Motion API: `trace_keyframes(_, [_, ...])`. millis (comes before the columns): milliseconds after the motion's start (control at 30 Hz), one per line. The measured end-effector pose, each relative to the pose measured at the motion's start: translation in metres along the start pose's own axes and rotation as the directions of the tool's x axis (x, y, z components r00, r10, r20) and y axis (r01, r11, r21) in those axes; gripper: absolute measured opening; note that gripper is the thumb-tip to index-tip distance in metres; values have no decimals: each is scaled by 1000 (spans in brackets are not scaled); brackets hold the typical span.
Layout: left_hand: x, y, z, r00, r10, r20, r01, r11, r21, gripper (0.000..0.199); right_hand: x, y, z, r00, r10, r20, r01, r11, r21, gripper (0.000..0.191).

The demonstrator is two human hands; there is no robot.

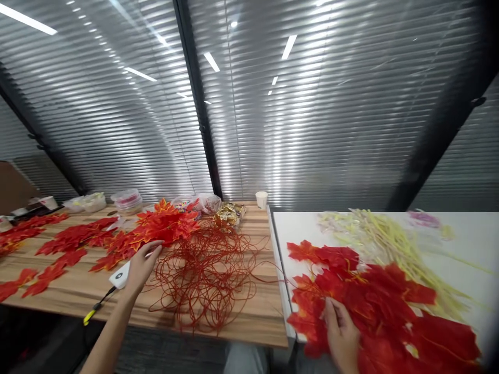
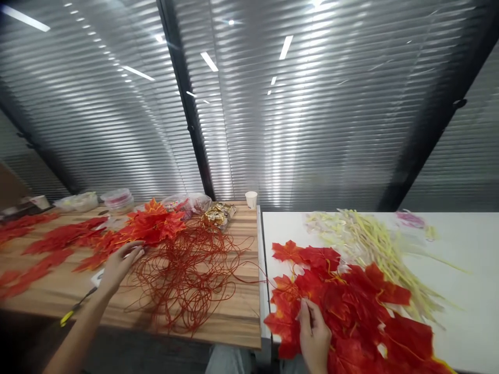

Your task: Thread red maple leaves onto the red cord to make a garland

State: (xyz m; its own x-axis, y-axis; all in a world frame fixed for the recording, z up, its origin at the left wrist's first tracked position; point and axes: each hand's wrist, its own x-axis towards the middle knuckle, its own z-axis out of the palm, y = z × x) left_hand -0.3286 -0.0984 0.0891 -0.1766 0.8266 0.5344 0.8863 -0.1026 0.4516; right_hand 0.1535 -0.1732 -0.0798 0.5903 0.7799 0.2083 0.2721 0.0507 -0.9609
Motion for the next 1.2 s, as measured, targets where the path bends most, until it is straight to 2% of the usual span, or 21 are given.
trace_keyframes(33, [15,-12,7,999,-38,36,38,999,21,37,0,0,0,1000,-2,-2,2,1000,-9,55])
trace_keyframes(100, [45,-31,23,999,-22,45,15,990,142,39,1,0,0,1000,-5,-1,5,1000,-20,56])
trace_keyframes(167, [70,-44,40,999,-16,50,3,965,261,44,2,2,0,1000,-10,-3,10,1000,-22,57])
trace_keyframes(233, [87,-53,57,991,-47,129,-1,937,350,51,3,4,0,1000,-21,-1,20,1000,-24,58])
trace_keyframes(333, [100,-58,77,963,-137,234,17,893,450,56,4,9,2,999,-49,-7,49,998,-39,57])
trace_keyframes(433, [102,-56,91,956,-178,232,31,851,525,52,5,13,3,996,-84,-18,82,994,-70,56])
trace_keyframes(567, [99,-51,93,984,-33,178,-74,824,562,38,6,11,5,992,-121,-23,117,985,-126,56])
trace_keyframes(633, [100,-49,88,987,37,157,-120,815,567,38,6,8,5,991,-136,-20,132,981,-141,55])
trace_keyframes(700, [102,-46,83,988,57,145,-130,814,566,40,5,5,5,989,-148,-19,144,979,-144,54])
trace_keyframes(800, [108,-43,76,977,7,213,-127,823,554,39,5,2,5,986,-163,-23,158,976,-150,54])
trace_keyframes(933, [113,-40,76,923,-68,380,-180,795,579,49,5,0,7,985,-169,-31,163,977,-140,54])
trace_keyframes(1100, [112,-37,86,889,-150,432,-115,841,529,43,4,-5,9,979,-201,-21,199,976,-91,49])
trace_keyframes(1200, [112,-36,88,904,-128,409,-105,859,502,32,4,-9,11,977,-215,-7,214,973,-90,46])
